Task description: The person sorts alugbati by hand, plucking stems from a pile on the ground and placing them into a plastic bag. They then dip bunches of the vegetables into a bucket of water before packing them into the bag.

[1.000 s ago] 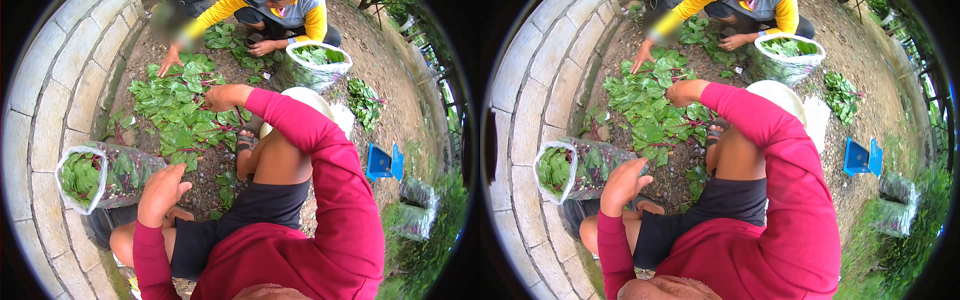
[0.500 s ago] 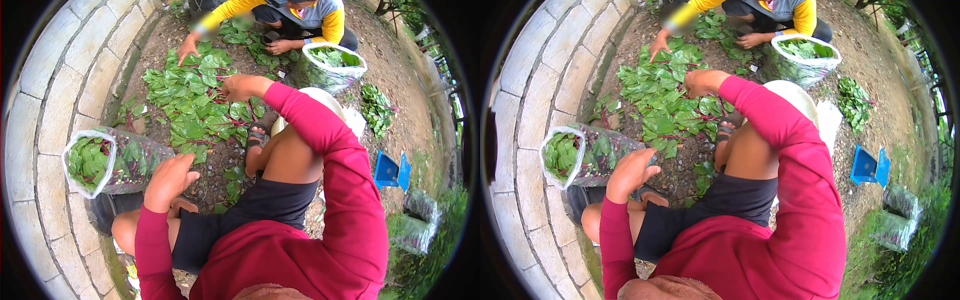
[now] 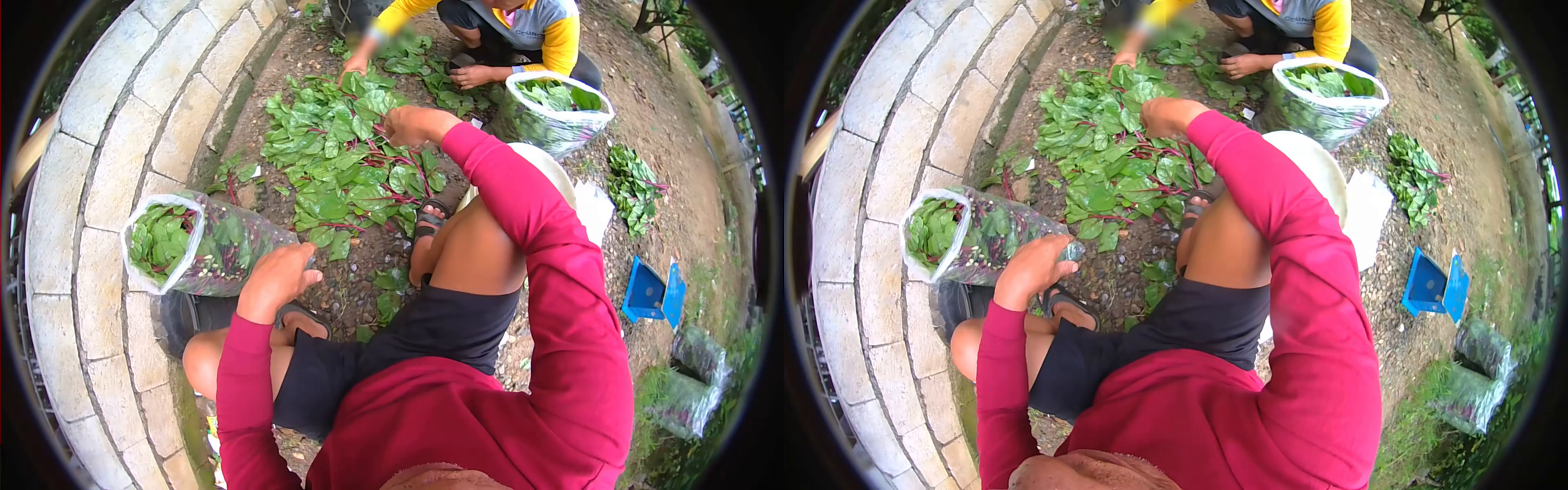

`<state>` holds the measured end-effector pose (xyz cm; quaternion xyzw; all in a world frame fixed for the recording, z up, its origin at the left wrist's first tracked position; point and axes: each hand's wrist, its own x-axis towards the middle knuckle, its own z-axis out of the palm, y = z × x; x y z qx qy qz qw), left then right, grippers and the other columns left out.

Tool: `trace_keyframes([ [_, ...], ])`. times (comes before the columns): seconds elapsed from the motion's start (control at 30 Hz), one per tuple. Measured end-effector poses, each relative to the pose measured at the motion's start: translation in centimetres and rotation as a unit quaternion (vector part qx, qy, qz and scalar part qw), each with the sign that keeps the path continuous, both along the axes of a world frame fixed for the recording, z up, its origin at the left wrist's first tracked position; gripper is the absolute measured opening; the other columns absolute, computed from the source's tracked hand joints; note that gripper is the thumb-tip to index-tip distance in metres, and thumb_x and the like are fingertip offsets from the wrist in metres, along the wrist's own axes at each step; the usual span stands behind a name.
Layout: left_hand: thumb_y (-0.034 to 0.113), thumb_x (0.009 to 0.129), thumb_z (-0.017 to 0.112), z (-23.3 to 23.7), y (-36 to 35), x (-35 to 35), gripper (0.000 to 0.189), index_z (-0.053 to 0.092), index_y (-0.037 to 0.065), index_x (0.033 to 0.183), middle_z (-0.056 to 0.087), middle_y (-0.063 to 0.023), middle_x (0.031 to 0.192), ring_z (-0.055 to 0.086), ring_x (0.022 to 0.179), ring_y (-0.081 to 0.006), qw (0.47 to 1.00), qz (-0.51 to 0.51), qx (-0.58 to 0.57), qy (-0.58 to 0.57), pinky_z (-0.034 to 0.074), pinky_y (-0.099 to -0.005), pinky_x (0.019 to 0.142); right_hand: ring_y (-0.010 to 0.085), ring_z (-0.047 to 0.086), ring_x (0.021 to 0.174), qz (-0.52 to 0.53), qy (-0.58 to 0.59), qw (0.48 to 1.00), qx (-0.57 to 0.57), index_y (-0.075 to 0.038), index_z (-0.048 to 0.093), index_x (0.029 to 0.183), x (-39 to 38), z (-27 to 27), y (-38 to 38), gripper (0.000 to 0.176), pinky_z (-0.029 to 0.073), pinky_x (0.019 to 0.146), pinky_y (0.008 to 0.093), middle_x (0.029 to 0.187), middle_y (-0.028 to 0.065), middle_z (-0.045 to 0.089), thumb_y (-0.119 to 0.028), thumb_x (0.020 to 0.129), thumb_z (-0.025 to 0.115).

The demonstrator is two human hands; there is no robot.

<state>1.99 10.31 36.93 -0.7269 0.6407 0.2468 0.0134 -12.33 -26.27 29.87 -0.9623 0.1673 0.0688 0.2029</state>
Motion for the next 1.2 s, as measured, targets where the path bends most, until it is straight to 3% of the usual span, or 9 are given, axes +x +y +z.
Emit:
trace_keyframes([
  [0.13, 0.024, 0.085, 0.075, 1.8, -0.7, -2.1, 0.050, 0.059, 0.000, 0.126, 0.066, -0.0224, 0.118, 0.061, 0.111, -0.0412, 0.999, 0.017, 0.027, -0.024, 0.049, -0.0474, 0.094, 0.0277, 0.068, 0.058, -0.018, 0.019, 0.999, 0.038, -0.001, 0.073, 0.091, 0.2, 0.6, 0.2, 0.023, 0.054, 0.054, 0.0412, 0.066, 0.0140, 0.070, -0.016, 0.077, 0.061],
  [0.23, 0.027, 0.086, 0.072, 0.8, -0.8, -3.8, 0.038, 0.059, 0.003, 0.112, 0.066, -0.0217, 0.105, 0.062, 0.103, -0.0423, 0.995, -0.010, -0.098, 0.024, 0.049, -0.0516, 0.083, 0.0261, 0.066, 0.054, -0.022, 0.015, 0.999, 0.046, -0.001, 0.072, 0.092, 0.4, 0.3, -0.6, 0.023, 0.053, 0.051, 0.0402, 0.064, 0.0127, 0.069, -0.016, 0.078, 0.061],
  [0.33, 0.030, 0.086, 0.072, -0.3, -2.7, -6.4, 0.048, 0.059, 0.002, 0.123, 0.065, -0.0213, 0.119, 0.061, 0.112, -0.0402, 0.996, -0.018, -0.085, 0.035, 0.049, -0.0480, 0.094, 0.0246, 0.064, 0.051, -0.051, -0.013, 0.996, 0.066, 0.000, 0.071, 0.092, -0.1, 0.4, -0.8, 0.023, 0.052, 0.050, 0.0379, 0.065, 0.0126, 0.068, -0.015, 0.079, 0.061],
  [0.77, 0.033, 0.088, 0.071, -6.5, -7.5, -9.3, 0.052, 0.059, 0.001, 0.128, 0.066, -0.0197, 0.121, 0.061, 0.115, -0.0379, 0.996, -0.030, 0.026, 0.077, 0.049, -0.0472, 0.096, 0.0153, 0.067, 0.066, -0.248, -0.061, 0.951, 0.171, -0.002, 0.072, 0.106, -8.8, 2.6, -4.1, 0.032, 0.055, 0.055, 0.0327, 0.086, 0.0091, 0.072, -0.026, 0.087, 0.065],
  [0.83, 0.033, 0.088, 0.071, -7.9, -7.8, -8.4, 0.051, 0.060, 0.002, 0.127, 0.067, -0.0195, 0.120, 0.061, 0.114, -0.0378, 0.996, -0.017, 0.011, 0.083, 0.049, -0.0473, 0.095, 0.0222, 0.070, 0.071, -0.276, -0.088, 0.941, 0.174, -0.001, 0.072, 0.104, -11.8, 1.1, -5.4, 0.030, 0.056, 0.062, 0.0374, 0.087, 0.0131, 0.073, -0.024, 0.087, 0.064],
  [0.93, 0.034, 0.088, 0.070, -9.9, -7.9, -7.2, 0.051, 0.060, 0.002, 0.126, 0.067, -0.0193, 0.120, 0.062, 0.114, -0.0375, 0.996, 0.009, 0.000, 0.088, 0.049, -0.0474, 0.095, 0.0437, 0.065, 0.093, -0.258, -0.181, 0.946, -0.070, -0.002, 0.068, 0.097, -18.3, -3.0, -4.3, 0.020, 0.052, 0.081, 0.0478, 0.093, 0.0252, 0.067, -0.017, 0.086, 0.059],
  [1.0, 0.034, 0.088, 0.070, -10.7, -7.9, -6.9, 0.051, 0.060, 0.003, 0.127, 0.067, -0.0189, 0.121, 0.062, 0.114, -0.0369, 0.994, 0.040, -0.006, 0.098, 0.049, -0.0472, 0.095, 0.0452, 0.065, 0.093, -0.323, -0.135, 0.925, -0.146, -0.003, 0.067, 0.102, -23.8, -6.4, -2.2, 0.020, 0.051, 0.083, 0.0517, 0.093, 0.0248, 0.068, -0.014, 0.086, 0.062],
  [1.03, 0.034, 0.088, 0.070, -11.1, -7.9, -6.6, 0.051, 0.060, 0.003, 0.127, 0.067, -0.0187, 0.121, 0.062, 0.114, -0.0367, 0.993, 0.056, -0.008, 0.105, 0.049, -0.0471, 0.095, 0.0438, 0.064, 0.101, -0.336, -0.214, 0.906, -0.141, -0.001, 0.068, 0.106, -26.9, -8.0, -0.8, 0.025, 0.050, 0.090, 0.0505, 0.102, 0.0226, 0.069, -0.012, 0.084, 0.066],
  [1.2, 0.035, 0.088, 0.070, -11.4, -8.3, -6.3, 0.051, 0.061, 0.003, 0.127, 0.065, -0.0180, 0.125, 0.061, 0.116, -0.0364, 0.988, 0.093, 0.008, 0.120, 0.049, -0.0465, 0.097, 0.0454, 0.051, 0.126, -0.498, -0.062, 0.821, -0.273, 0.003, 0.050, 0.138, -35.1, -6.8, 7.7, 0.061, 0.042, 0.107, 0.0463, 0.139, 0.0317, 0.050, -0.019, 0.085, 0.071],
])
